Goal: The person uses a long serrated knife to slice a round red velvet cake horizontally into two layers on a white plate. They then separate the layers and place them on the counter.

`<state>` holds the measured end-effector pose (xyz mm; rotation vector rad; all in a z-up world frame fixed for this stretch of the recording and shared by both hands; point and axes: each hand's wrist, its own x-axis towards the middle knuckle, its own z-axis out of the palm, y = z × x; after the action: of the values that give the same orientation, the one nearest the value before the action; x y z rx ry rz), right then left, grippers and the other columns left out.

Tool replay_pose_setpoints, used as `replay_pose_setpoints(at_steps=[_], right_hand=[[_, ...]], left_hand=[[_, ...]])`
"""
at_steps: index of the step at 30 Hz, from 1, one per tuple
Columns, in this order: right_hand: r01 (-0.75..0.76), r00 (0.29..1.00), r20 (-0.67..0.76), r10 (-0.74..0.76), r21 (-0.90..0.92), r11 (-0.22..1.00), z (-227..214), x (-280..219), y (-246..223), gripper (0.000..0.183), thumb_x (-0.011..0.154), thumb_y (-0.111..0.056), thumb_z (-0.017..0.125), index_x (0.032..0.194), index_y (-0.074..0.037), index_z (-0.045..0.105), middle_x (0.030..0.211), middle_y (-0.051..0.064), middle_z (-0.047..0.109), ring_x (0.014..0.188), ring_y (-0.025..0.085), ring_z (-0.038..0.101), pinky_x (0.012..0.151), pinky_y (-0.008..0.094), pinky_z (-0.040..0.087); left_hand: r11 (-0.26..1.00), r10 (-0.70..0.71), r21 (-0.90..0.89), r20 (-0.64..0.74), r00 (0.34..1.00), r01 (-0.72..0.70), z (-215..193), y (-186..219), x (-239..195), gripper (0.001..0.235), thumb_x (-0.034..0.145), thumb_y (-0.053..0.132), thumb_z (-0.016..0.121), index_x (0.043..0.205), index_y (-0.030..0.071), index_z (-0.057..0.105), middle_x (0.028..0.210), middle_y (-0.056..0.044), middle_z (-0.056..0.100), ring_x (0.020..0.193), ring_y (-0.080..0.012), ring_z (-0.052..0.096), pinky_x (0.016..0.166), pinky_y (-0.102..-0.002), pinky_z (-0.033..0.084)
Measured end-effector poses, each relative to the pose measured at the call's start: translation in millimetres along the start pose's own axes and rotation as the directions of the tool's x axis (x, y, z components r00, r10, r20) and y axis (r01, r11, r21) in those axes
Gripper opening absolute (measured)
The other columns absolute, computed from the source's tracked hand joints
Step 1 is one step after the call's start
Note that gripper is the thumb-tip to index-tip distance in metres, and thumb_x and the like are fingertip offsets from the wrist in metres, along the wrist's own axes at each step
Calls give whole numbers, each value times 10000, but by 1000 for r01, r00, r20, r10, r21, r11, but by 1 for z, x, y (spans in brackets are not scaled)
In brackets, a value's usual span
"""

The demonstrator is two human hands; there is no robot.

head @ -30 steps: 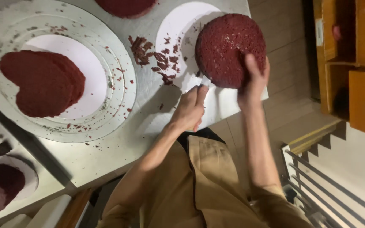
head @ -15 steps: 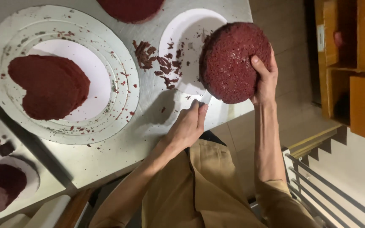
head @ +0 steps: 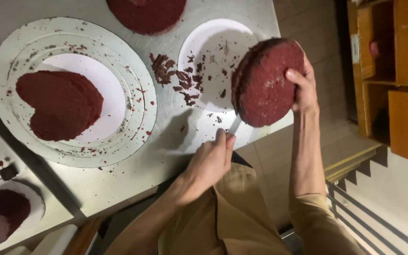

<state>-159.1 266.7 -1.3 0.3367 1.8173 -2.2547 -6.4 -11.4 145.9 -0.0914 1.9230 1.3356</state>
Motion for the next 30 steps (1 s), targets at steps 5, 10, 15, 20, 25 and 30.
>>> replay_pose_setpoints(at_steps=[5,10,15,20,25,30], right_hand=[[15,999,35,-20,113,994,-1,-1,1,622,672,-142,789,1281,-163,662,1155,96,725,1035,240,749,885,364,624],[21,998,57,-30,153,988,18,-6,-20,589,637,-114,792,1214,-147,675,1104,104,740,1003,241,763,860,358,634],[36,998,41,-39,73,997,5,1,-4,825,644,-169,823,1435,-191,588,1216,50,724,1112,181,739,967,329,607],[46,996,76,-43,-34,998,15,6,-8,823,715,-188,794,1496,-166,535,1311,70,680,1175,189,699,1019,352,583],[28,991,132,-7,-161,986,1,14,-6,842,664,-218,816,1463,-144,563,1381,24,636,1161,133,664,1015,292,559],[-2,966,252,64,-240,971,-7,20,-30,749,759,-188,813,1456,-152,543,1367,41,621,1240,199,615,1144,424,539]], left_hand=[[991,122,72,-104,987,-115,25,-20,4,443,1118,306,310,1212,-85,499,710,-275,697,627,-399,748,494,-442,613],[967,205,187,-153,967,-175,32,-28,11,413,1124,295,342,1168,-89,485,636,-270,671,561,-387,734,454,-424,597],[986,160,71,-114,981,-152,17,-20,15,468,1127,230,319,1252,-188,488,663,-264,682,543,-335,730,446,-375,599],[992,105,-58,-83,991,-110,3,-23,14,509,1113,274,350,1305,-181,474,791,-345,689,693,-423,739,492,-480,568],[996,78,-38,-117,990,-83,-15,-37,-2,420,1105,289,387,1185,-82,567,827,-322,718,718,-396,758,569,-455,589],[974,224,-30,-37,974,-225,-9,-112,-15,339,1126,193,319,1084,-7,590,595,55,510,355,-33,421,241,-192,312]])
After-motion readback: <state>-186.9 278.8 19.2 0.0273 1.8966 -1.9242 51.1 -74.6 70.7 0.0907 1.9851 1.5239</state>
